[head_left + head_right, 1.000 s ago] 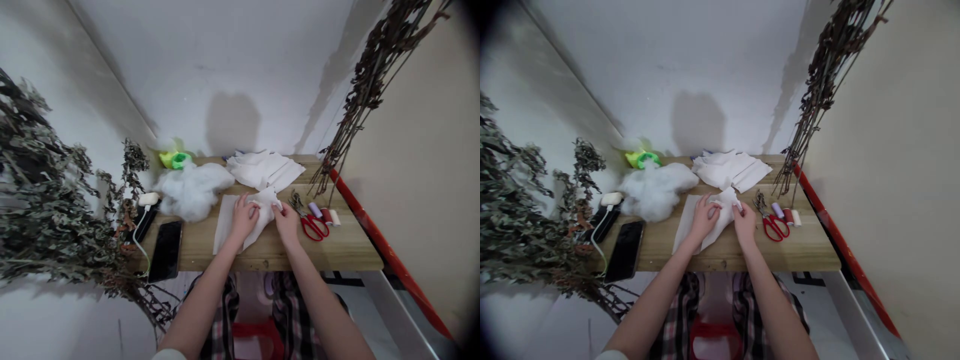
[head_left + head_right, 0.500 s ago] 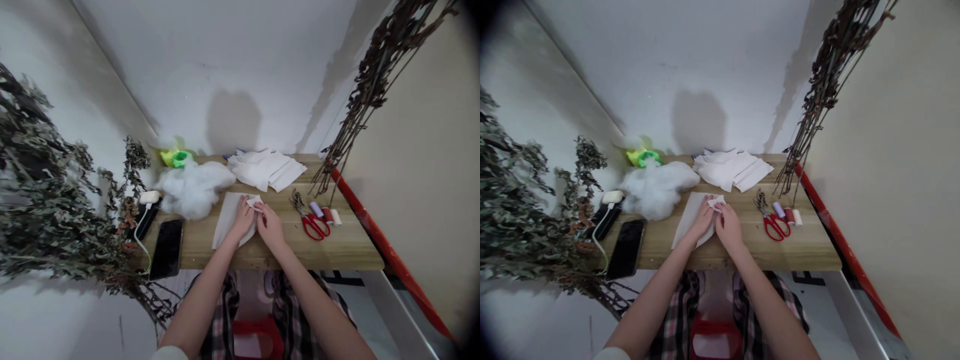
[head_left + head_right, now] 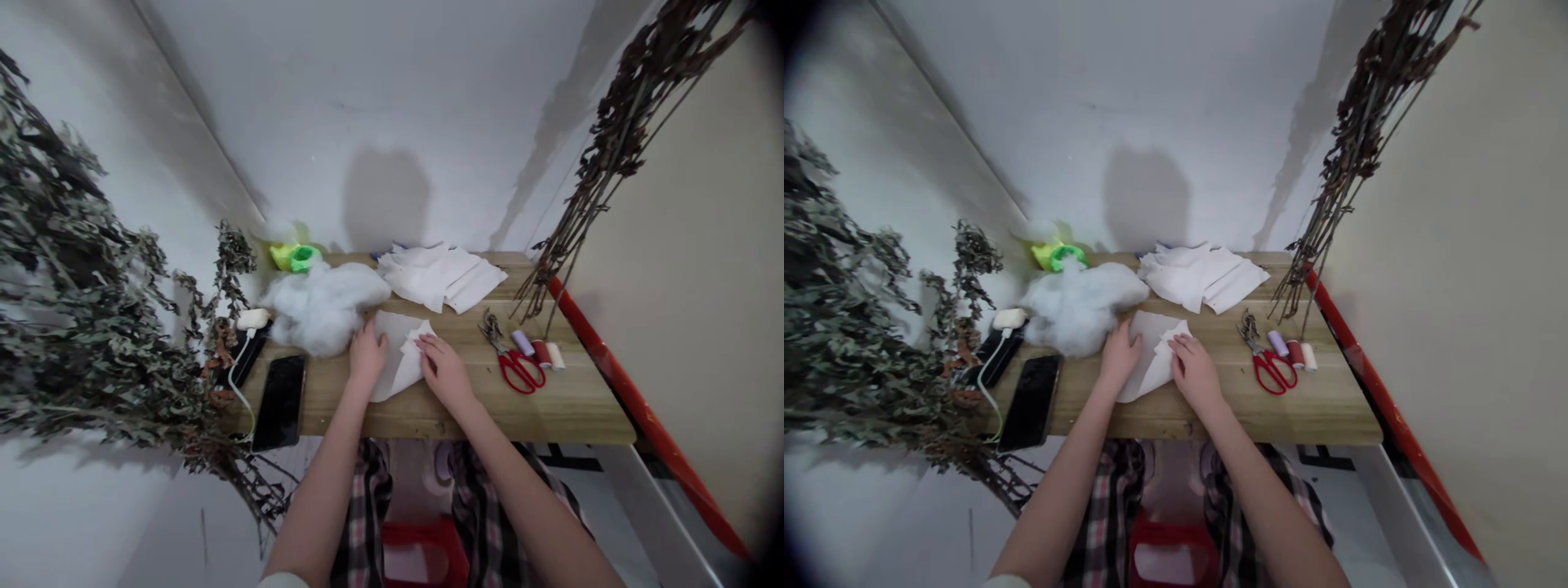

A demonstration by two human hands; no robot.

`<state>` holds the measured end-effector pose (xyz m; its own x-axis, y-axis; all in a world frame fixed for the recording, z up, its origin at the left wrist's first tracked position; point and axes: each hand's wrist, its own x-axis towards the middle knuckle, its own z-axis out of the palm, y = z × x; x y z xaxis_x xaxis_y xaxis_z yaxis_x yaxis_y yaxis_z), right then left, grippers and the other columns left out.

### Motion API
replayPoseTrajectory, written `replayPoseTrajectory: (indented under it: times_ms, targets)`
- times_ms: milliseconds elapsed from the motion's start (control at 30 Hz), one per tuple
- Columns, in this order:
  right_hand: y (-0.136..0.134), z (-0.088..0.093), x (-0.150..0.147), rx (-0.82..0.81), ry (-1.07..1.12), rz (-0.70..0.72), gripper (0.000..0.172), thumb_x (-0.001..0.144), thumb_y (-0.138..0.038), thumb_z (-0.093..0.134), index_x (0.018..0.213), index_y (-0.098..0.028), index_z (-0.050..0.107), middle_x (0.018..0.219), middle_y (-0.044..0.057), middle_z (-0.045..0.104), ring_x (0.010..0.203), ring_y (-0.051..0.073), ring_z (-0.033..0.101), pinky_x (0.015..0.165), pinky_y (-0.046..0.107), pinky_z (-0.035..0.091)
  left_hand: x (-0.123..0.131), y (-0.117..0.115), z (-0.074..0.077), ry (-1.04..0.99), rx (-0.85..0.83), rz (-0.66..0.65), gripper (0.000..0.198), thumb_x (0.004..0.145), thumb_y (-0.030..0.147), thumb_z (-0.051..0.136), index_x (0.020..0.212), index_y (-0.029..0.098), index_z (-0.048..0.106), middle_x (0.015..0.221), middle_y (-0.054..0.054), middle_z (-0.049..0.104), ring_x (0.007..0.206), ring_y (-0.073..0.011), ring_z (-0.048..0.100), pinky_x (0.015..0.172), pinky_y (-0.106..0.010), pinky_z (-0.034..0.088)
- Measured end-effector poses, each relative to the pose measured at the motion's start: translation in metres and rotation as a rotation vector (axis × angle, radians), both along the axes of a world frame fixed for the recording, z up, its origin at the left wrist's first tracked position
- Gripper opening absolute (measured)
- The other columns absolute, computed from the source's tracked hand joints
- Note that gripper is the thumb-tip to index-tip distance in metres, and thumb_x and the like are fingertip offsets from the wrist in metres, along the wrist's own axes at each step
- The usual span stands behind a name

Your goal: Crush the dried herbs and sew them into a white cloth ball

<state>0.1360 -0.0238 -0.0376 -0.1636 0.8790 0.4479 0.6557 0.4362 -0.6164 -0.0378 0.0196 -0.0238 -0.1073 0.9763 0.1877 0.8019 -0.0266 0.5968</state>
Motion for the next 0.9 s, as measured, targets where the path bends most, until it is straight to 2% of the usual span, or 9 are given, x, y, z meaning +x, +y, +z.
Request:
replayPoseTrajectory:
  times_ms: [100,233,300,400,467,633,733,900]
  targets:
    - [0.000,-0.001,0.002,0.009,-0.007,0.028,0.035,0.085,-0.014,0.045,0.114,-0.016,0.066,0.122,0.011,0.064,0.120,0.023,0.054,0.105,0.044,0.044,0.002,0.004,0.001,0.083,0.001,0.003,0.046,0.083,0.023,0.051,0.128,0.013,0.052,0.123,-0.017,0.061,0.115,-0.0321,0.055,0.099,-0.044,0.039]
    - [0.001,0.000,0.003,0.020,-0.011,0.038,0.035,0.085,-0.013,0.045,0.113,-0.016,0.066,0.121,0.011,0.064,0.120,0.022,0.054,0.104,0.043,0.044,0.008,0.015,-0.001,0.002,-0.029,0.024,0.045,0.079,0.024,0.059,0.122,0.014,0.058,0.114,-0.016,0.066,0.103,-0.0291,0.061,0.091,-0.040,0.043]
    - [0.001,0.000,0.002,0.021,-0.017,0.034,0.034,0.085,-0.014,0.045,0.112,-0.015,0.066,0.121,0.011,0.064,0.120,0.022,0.054,0.104,0.043,0.044,0.011,0.020,-0.002,-0.103,-0.066,0.005,0.041,0.075,0.025,0.062,0.115,0.013,0.062,0.107,-0.016,0.068,0.097,-0.0274,0.063,0.086,-0.037,0.045]
    - [0.002,0.000,0.002,0.013,-0.024,0.030,0.034,0.085,-0.013,0.045,0.111,-0.015,0.066,0.121,0.010,0.064,0.119,0.023,0.054,0.104,0.043,0.044,0.015,0.025,-0.002,-0.308,-0.118,-0.058,0.025,0.077,0.029,0.058,0.091,0.012,0.069,0.087,-0.012,0.071,0.080,-0.0233,0.063,0.075,-0.033,0.046]
    - [0.002,0.001,0.002,0.002,-0.031,0.032,0.035,0.085,-0.013,0.045,0.112,-0.016,0.066,0.122,0.010,0.064,0.119,0.023,0.054,0.105,0.044,0.043,0.018,0.025,0.000,-0.454,-0.107,-0.097,0.025,0.077,0.033,0.055,0.079,0.012,0.069,0.076,-0.008,0.068,0.072,-0.0203,0.060,0.070,-0.031,0.046]
    - [0.003,0.004,0.002,-0.026,-0.056,0.051,0.035,0.087,-0.014,0.043,0.114,-0.018,0.064,0.123,0.010,0.063,0.121,0.023,0.052,0.106,0.046,0.039,0.021,0.013,0.009,-0.738,-0.066,-0.277,0.025,0.075,0.033,0.059,0.087,0.013,0.067,0.084,-0.005,0.068,0.076,-0.0157,0.058,0.073,-0.027,0.045]
    - [0.003,0.007,0.001,-0.038,-0.081,0.042,0.034,0.087,-0.014,0.042,0.112,-0.019,0.064,0.120,0.010,0.064,0.121,0.025,0.050,0.105,0.047,0.039,0.023,0.002,0.013,-0.711,-0.118,-0.367,0.022,0.077,0.034,0.058,0.081,0.014,0.064,0.076,-0.002,0.064,0.070,-0.0132,0.055,0.066,-0.024,0.043]
    - [0.002,0.007,-0.001,-0.069,-0.031,-0.021,0.025,0.086,-0.015,0.043,0.104,-0.018,0.060,0.104,0.012,0.065,0.108,0.027,0.054,0.095,0.046,0.045,0.027,-0.007,0.013,-0.610,-0.115,-0.365,0.024,0.081,0.039,0.055,0.077,0.015,0.060,0.073,0.000,0.061,0.068,-0.0121,0.053,0.062,-0.022,0.042]
